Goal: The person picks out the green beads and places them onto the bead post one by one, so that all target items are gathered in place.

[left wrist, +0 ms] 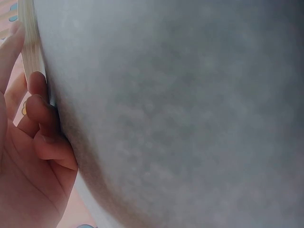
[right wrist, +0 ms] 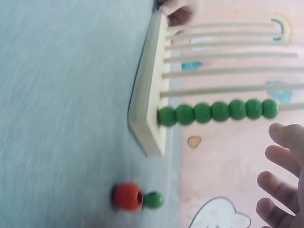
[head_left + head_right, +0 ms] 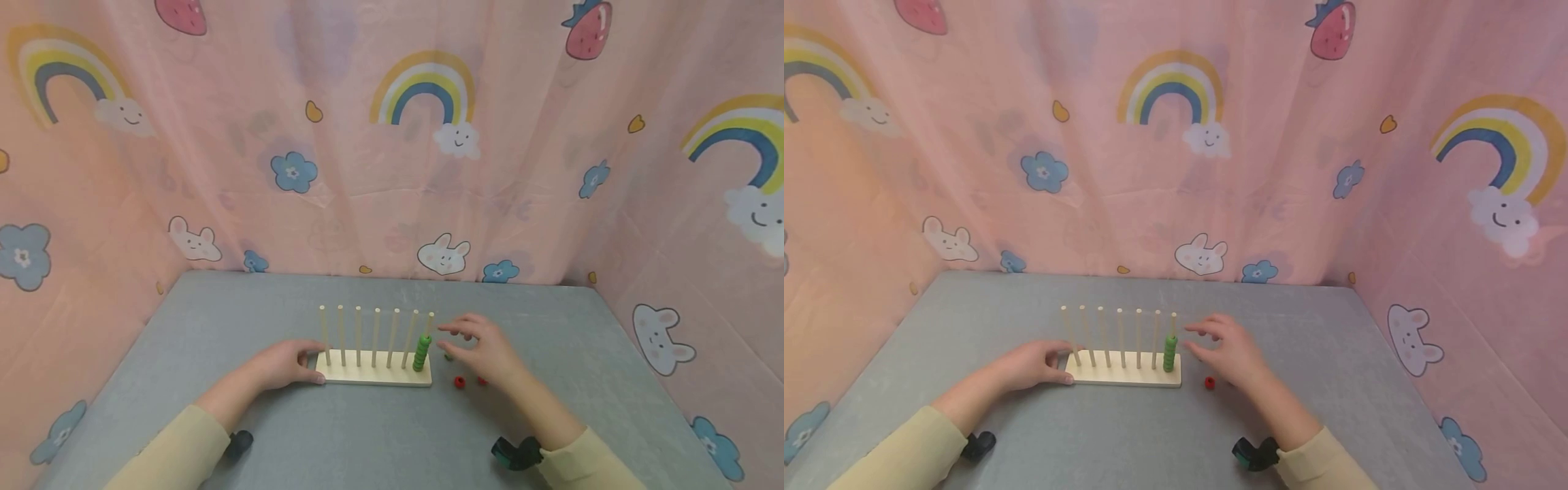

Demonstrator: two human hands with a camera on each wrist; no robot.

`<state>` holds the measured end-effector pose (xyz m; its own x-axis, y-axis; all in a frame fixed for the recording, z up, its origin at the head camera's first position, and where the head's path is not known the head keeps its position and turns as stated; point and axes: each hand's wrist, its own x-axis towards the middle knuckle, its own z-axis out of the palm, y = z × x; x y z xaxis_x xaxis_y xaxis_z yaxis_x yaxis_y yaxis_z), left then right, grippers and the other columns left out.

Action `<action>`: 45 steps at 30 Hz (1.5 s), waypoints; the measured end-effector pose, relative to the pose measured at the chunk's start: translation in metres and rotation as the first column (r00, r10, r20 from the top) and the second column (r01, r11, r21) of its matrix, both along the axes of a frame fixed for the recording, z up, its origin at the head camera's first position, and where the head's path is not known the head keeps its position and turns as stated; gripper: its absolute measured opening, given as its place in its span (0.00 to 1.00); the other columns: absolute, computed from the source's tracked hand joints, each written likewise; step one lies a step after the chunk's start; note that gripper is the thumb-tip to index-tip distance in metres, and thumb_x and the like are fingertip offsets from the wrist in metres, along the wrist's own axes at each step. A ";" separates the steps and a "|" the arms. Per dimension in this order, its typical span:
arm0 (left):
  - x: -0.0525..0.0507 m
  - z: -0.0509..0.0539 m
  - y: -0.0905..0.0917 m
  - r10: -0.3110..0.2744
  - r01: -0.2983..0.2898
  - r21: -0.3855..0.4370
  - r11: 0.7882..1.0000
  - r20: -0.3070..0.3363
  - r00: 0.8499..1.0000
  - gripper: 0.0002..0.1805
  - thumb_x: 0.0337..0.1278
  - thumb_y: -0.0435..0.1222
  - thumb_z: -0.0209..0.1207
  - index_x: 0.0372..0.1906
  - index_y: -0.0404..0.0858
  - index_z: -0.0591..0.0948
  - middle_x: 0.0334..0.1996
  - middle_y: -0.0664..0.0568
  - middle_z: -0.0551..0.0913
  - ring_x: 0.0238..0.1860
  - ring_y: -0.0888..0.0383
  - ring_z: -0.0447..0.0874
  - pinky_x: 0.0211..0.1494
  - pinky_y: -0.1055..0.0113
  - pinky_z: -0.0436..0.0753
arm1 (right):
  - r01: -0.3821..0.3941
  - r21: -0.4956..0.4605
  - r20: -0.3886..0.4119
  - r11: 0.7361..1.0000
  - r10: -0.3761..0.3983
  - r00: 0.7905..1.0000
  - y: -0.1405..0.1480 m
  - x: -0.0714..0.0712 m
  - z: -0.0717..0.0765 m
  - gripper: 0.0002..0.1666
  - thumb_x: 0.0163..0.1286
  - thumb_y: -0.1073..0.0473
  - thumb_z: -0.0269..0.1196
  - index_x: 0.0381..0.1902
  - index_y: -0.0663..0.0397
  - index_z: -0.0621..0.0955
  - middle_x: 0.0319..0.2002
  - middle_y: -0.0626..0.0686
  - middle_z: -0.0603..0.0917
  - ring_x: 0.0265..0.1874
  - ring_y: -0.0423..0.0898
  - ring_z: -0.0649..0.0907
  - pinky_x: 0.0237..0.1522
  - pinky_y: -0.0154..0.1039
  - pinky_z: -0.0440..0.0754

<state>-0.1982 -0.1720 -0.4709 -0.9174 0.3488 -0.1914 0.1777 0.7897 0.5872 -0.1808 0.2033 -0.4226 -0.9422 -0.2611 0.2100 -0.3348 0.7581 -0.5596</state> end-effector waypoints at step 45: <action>0.000 0.002 0.001 0.001 -0.001 -0.003 1.000 0.019 1.000 0.34 0.44 0.50 0.75 0.59 0.47 0.82 0.24 0.54 0.72 0.25 0.59 0.67 0.30 0.63 0.64 | -0.170 0.477 0.110 0.863 0.133 0.985 0.019 -0.034 -0.029 0.14 0.58 0.52 0.75 0.44 0.42 0.89 0.38 0.42 0.82 0.39 0.42 0.79 0.45 0.45 0.79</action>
<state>-0.1984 -0.1714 -0.4685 -0.9139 0.3477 -0.2094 0.1664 0.7916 0.5880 -0.2145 0.2218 -0.4515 -0.8902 -0.4533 -0.0449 -0.4410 0.8825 -0.1635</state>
